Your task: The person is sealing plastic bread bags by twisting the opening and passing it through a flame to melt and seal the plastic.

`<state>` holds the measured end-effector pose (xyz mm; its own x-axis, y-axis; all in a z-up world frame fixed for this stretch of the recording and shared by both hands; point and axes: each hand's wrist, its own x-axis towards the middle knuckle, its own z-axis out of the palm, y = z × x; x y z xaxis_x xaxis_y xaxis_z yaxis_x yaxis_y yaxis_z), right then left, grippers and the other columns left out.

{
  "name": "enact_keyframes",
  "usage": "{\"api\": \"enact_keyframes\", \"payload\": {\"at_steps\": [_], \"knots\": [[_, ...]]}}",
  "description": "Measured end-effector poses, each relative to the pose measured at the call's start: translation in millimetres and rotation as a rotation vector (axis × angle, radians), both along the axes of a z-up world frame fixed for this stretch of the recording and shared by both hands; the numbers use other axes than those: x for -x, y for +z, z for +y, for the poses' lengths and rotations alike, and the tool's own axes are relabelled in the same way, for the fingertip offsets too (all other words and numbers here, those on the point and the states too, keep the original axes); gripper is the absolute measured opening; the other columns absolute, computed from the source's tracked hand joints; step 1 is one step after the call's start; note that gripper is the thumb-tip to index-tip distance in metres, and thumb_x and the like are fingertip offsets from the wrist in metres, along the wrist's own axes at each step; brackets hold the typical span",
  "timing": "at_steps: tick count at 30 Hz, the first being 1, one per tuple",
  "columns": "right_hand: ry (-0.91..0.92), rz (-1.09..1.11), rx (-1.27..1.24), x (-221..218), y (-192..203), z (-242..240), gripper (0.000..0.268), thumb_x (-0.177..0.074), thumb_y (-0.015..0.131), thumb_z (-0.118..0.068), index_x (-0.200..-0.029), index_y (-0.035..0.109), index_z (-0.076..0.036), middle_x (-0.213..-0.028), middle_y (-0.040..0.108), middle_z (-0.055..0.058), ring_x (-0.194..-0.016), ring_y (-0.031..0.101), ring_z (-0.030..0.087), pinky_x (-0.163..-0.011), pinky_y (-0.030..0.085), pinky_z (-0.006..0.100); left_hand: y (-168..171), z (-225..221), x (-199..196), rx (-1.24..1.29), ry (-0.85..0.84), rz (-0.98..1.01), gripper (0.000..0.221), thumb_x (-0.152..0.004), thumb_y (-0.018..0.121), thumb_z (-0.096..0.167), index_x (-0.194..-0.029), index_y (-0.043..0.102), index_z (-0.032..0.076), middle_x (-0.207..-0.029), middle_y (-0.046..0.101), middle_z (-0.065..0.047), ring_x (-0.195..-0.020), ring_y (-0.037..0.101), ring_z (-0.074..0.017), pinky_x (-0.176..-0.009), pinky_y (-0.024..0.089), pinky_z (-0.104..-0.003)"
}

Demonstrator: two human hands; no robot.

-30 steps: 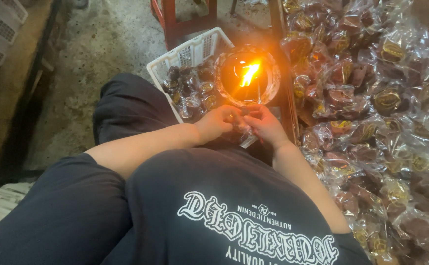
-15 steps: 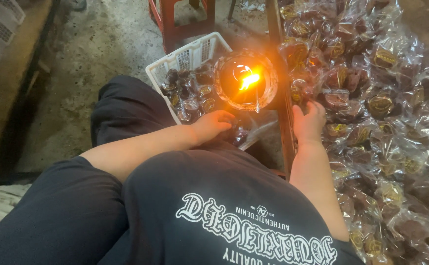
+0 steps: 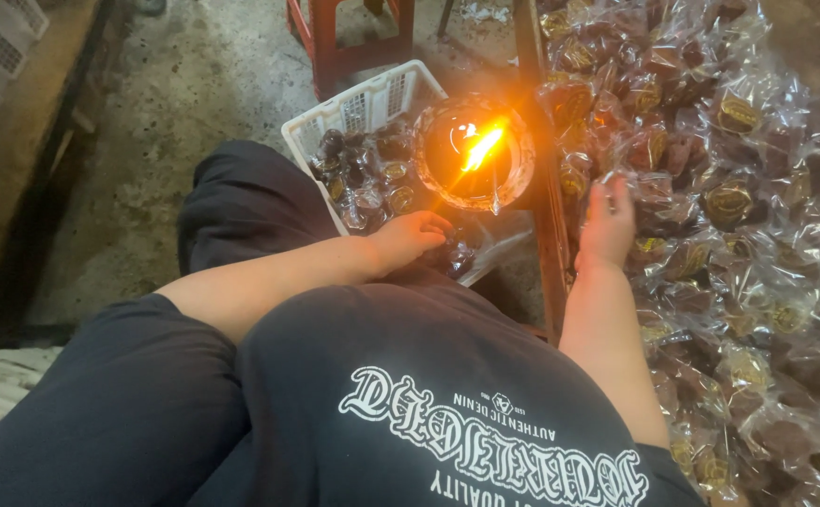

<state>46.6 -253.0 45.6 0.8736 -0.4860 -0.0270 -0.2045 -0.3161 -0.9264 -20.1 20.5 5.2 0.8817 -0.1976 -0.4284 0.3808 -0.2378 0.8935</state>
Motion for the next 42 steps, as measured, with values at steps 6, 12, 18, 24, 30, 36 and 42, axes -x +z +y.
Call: {"api": "enact_keyframes", "payload": {"at_steps": [6, 12, 18, 24, 30, 36, 42], "knots": [[-0.163, -0.310, 0.015, -17, -31, -12, 0.040, -0.098, 0.081, -0.027, -0.127, 0.056, -0.036, -0.133, 0.058, 0.007, -0.125, 0.059, 0.022, -0.106, 0.053, 0.033, -1, -4, 0, 0.120, 0.037, 0.004, 0.047, -0.094, 0.068, 0.037, -0.134, 0.067, 0.013, -0.132, 0.067, -0.022, -0.120, 0.067, -0.0316, -0.099, 0.057, -0.044], [0.796, -0.250, 0.070, 29, -22, 44, 0.068, -0.073, 0.096, -0.011, -0.131, 0.062, -0.010, -0.102, 0.069, 0.021, -0.095, 0.071, 0.030, -0.072, 0.061, 0.044, -2, -14, 1, 0.581, 0.152, -0.063, 0.079, -0.090, 0.079, 0.021, -0.155, 0.037, 0.012, -0.143, 0.051, -0.028, -0.119, 0.064, -0.0372, -0.087, 0.064, -0.044], [0.752, -0.242, -0.550, 2, -81, 41, 0.082, -0.090, 0.078, 0.004, -0.157, 0.038, -0.019, -0.108, 0.071, 0.004, -0.094, 0.072, 0.007, -0.085, 0.065, 0.022, 16, -14, 1, 0.609, 0.337, 0.067, 0.063, -0.087, 0.082, 0.015, -0.143, 0.053, 0.009, -0.126, 0.067, -0.017, -0.102, 0.071, -0.0256, -0.080, 0.066, -0.040], [0.693, 0.047, -0.586, 37, -31, 73, 0.058, -0.086, 0.083, -0.006, -0.138, 0.058, -0.003, -0.107, 0.073, 0.015, -0.083, 0.072, 0.015, -0.065, 0.061, 0.024, 18, -20, -10, 0.913, 0.390, 0.185, 0.042, -0.101, 0.066, 0.013, -0.140, 0.051, 0.011, -0.135, 0.062, -0.020, -0.119, 0.066, -0.0359, -0.100, 0.056, -0.056], [0.609, 0.070, -0.621, 30, -22, 64, 0.028, -0.099, 0.073, -0.017, -0.123, 0.064, -0.006, -0.108, 0.072, 0.011, -0.091, 0.074, 0.019, -0.078, 0.064, 0.032, 34, -23, 1, 0.862, 0.270, 0.121, 0.058, -0.098, 0.063, 0.002, -0.150, 0.039, 0.004, -0.144, 0.055, -0.019, -0.126, 0.061, -0.0349, -0.105, 0.052, -0.053], [0.860, -0.067, -0.647, 9, -64, 41, 0.058, -0.097, 0.070, -0.003, -0.150, 0.046, -0.012, -0.123, 0.068, 0.016, -0.108, 0.072, 0.025, -0.088, 0.064, 0.035, -6, -13, -11, 0.202, 0.090, -0.105, 0.074, -0.083, 0.087, 0.023, -0.148, 0.052, 0.019, -0.135, 0.064, -0.019, -0.120, 0.066, -0.0351, -0.095, 0.061, -0.045], [0.965, -0.002, -0.425, 17, -25, 37, 0.072, -0.089, 0.078, -0.004, -0.154, 0.044, -0.011, -0.121, 0.071, 0.015, -0.102, 0.070, 0.015, -0.091, 0.061, 0.030, -11, -18, -11, -0.295, -0.030, -0.225, 0.079, -0.076, 0.089, 0.048, -0.146, 0.055, 0.037, -0.129, 0.071, -0.008, -0.125, 0.065, -0.0275, -0.105, 0.054, -0.040]]}}
